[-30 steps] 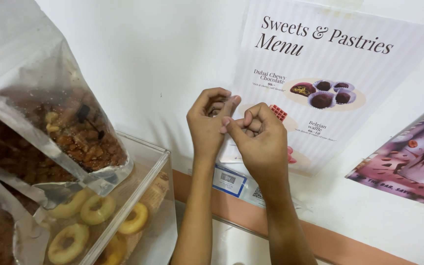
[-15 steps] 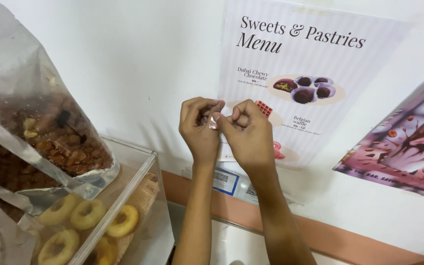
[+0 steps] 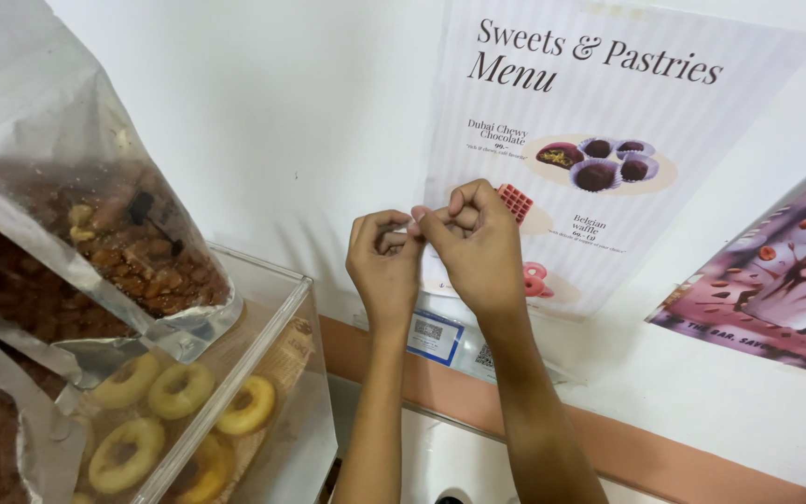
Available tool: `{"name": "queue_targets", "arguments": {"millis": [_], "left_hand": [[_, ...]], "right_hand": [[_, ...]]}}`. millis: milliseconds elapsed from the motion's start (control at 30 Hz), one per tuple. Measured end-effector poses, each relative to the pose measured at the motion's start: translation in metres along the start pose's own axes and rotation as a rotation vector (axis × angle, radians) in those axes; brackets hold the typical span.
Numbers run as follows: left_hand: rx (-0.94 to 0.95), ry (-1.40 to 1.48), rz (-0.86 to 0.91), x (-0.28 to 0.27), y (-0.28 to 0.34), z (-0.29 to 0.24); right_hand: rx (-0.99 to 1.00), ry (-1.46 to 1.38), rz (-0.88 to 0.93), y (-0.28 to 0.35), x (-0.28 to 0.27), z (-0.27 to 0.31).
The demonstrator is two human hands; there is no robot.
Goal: Tape a sweets and pastries menu poster to the wall near a counter.
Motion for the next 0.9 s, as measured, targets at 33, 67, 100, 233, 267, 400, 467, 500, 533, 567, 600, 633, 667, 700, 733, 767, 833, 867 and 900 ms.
{"name": "queue_targets", "arguments": {"millis": [33,67,100,233,267,400,467,500,533,567,600,633,667,700,733,767,833,867,900], "left_hand": [[-0.041,0.002,-0.012,-0.002,0.001,0.003],[-0.084,0.007,-0.022,-0.003,0.003,0.007],[-0.087,0.008,-0.022,-0.003,0.003,0.006],[-0.072,-0.104,-0.027,-0.004,0.008,0.0],[-0.092,-0.16,-0.036,-0.004,0.009,-0.001],[0.13,-0.361,-0.059,0.001,0.027,-0.024],[0.55,-0.764,-0.198,0.014,0.045,-0.074],[0.552,-0.762,-0.196,0.021,0.049,-0.07],[0.4,-0.541,-0.054,0.03,0.05,-0.061],[0.25,-0.318,0.089,0.04,0.052,-0.051],[0.248,-0.319,0.088,0.048,0.055,-0.051],[0.257,-0.244,0.122,0.056,0.059,-0.052],[0.267,-0.166,0.155,0.066,0.063,-0.052],[0.266,-0.165,0.154,0.071,0.061,-0.059],[0.373,-0.331,0.179,0.079,0.059,-0.07],[0.479,-0.498,0.203,0.088,0.058,-0.08],[0.593,-0.721,0.201,0.113,0.042,-0.095],[0.706,-0.949,0.193,0.126,0.035,-0.102],[0.707,-0.949,0.193,0.136,0.024,-0.105]], "right_hand": [[-0.019,-0.003,-0.016,0.0,0.0,0.0],[-0.04,-0.004,-0.035,0.0,-0.001,0.0],[-0.038,-0.001,-0.037,-0.001,-0.002,-0.002],[-0.075,0.094,-0.053,0.002,-0.005,-0.004],[-0.095,0.075,-0.047,0.001,-0.006,-0.003],[-0.09,0.08,-0.04,0.007,-0.004,0.008],[-0.052,0.012,-0.022,0.013,0.0,0.016],[-0.053,0.012,-0.025,0.017,0.002,0.022],[-0.041,-0.048,-0.013,0.021,0.006,0.028],[-0.029,-0.107,-0.002,0.026,0.01,0.034],[-0.027,-0.107,-0.001,0.031,0.014,0.045],[-0.036,-0.061,-0.035,0.036,0.017,0.056],[-0.046,-0.015,-0.07,0.042,0.02,0.068],[-0.045,-0.013,-0.069,0.043,0.02,0.073],[-0.197,0.179,-0.083,0.044,0.021,0.086],[-0.348,0.373,-0.098,0.045,0.022,0.098],[-0.275,0.32,-0.094,0.043,0.022,0.1],[-0.202,0.266,-0.086,0.042,0.023,0.1],[-0.202,0.266,-0.086,0.043,0.024,0.103]]}}
Point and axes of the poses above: each hand's wrist, its own y-axis away from the middle knuckle, its own x-axis out of the palm, z = x × y, the point moved 4 cm from there along -y, towards the middle knuckle, and after that the axes turned 1 degree about -y, right-handed, at the moved point
